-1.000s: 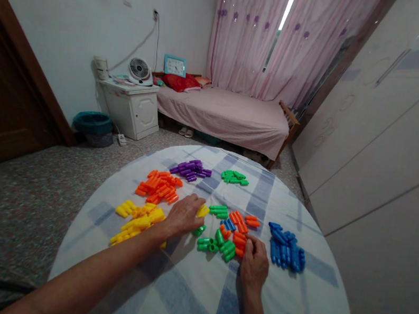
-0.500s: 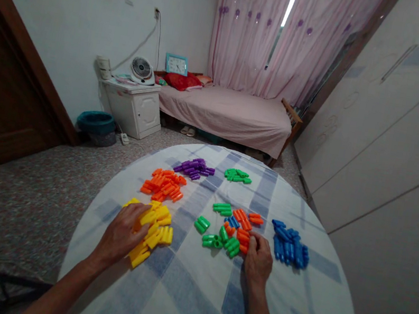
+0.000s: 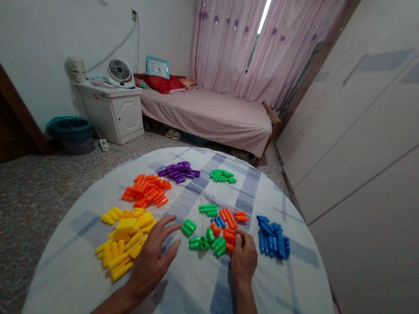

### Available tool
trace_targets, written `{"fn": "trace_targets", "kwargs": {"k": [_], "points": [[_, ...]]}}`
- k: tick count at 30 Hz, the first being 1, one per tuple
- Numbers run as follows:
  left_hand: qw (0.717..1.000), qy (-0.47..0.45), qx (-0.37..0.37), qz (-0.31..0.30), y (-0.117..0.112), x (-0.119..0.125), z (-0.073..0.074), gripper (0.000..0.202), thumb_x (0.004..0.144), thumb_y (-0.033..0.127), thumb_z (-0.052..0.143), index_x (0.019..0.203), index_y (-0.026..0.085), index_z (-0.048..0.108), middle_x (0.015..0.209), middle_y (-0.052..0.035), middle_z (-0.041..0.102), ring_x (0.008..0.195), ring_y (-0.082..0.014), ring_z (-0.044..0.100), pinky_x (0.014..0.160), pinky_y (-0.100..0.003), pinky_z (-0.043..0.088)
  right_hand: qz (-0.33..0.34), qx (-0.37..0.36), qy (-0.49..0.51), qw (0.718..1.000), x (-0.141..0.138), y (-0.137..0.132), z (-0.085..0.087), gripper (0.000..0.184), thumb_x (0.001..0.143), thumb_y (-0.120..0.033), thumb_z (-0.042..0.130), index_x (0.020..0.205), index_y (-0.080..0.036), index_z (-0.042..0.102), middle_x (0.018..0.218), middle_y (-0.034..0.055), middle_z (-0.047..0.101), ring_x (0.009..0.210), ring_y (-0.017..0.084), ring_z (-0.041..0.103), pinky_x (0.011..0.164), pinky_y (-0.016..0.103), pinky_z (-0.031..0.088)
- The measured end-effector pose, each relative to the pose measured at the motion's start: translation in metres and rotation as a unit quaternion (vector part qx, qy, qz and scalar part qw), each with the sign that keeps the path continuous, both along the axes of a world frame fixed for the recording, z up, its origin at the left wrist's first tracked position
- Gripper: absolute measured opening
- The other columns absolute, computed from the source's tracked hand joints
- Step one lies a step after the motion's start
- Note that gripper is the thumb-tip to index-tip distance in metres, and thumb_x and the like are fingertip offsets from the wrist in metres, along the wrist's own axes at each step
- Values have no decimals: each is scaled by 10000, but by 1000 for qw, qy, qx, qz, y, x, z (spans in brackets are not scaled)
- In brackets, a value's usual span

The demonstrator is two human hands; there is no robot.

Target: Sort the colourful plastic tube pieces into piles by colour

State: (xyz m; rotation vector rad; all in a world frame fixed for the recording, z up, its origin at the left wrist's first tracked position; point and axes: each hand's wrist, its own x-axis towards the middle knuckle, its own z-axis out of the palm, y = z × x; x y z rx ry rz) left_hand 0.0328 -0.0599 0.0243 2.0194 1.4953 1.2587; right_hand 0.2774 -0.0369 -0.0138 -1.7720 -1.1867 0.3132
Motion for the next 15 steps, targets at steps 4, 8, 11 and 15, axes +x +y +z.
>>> {"fn": "trace_targets", "kwargs": {"k": [4, 8, 11, 15], "points": [[991, -106, -79, 28, 33, 46, -23, 395, 914, 382, 375, 1216, 184, 536, 1377, -129, 462, 1324, -236, 392, 1111, -463, 317, -5, 0, 0, 1000, 1, 0, -2, 373, 838, -402, 355, 926, -198, 656, 985, 67, 653, 909, 218, 582, 824, 328, 412], [985, -134, -95, 44, 66, 73, -40, 396, 910, 368, 361, 1194, 161, 544, 1365, -139, 472, 1333, -235, 380, 1136, -468, 266, -6, 13, 0, 1000, 2, 1, -6, 347, 839, -401, 378, 907, -215, 663, 959, 50, 662, 887, 204, 596, 806, 313, 425], [982, -158, -95, 24, 79, 82, -42, 383, 910, 368, 358, 1185, 174, 542, 1351, -126, 491, 1324, -218, 393, 1136, -451, 271, -7, 16, -2, 1000, 2, 1, -6, 335, 844, -397, 386, 903, -223, 666, 957, 46, 665, 887, 204, 599, 808, 312, 429], [968, -211, -131, -20, 87, 82, -39, 423, 920, 414, 340, 1204, 163, 526, 1310, -127, 537, 1266, -207, 465, 1115, -421, 313, -1, 11, 1, 1000, 2, 0, -5, 332, 862, -390, 375, 909, -219, 655, 969, 57, 659, 920, 218, 590, 837, 329, 424]]}}
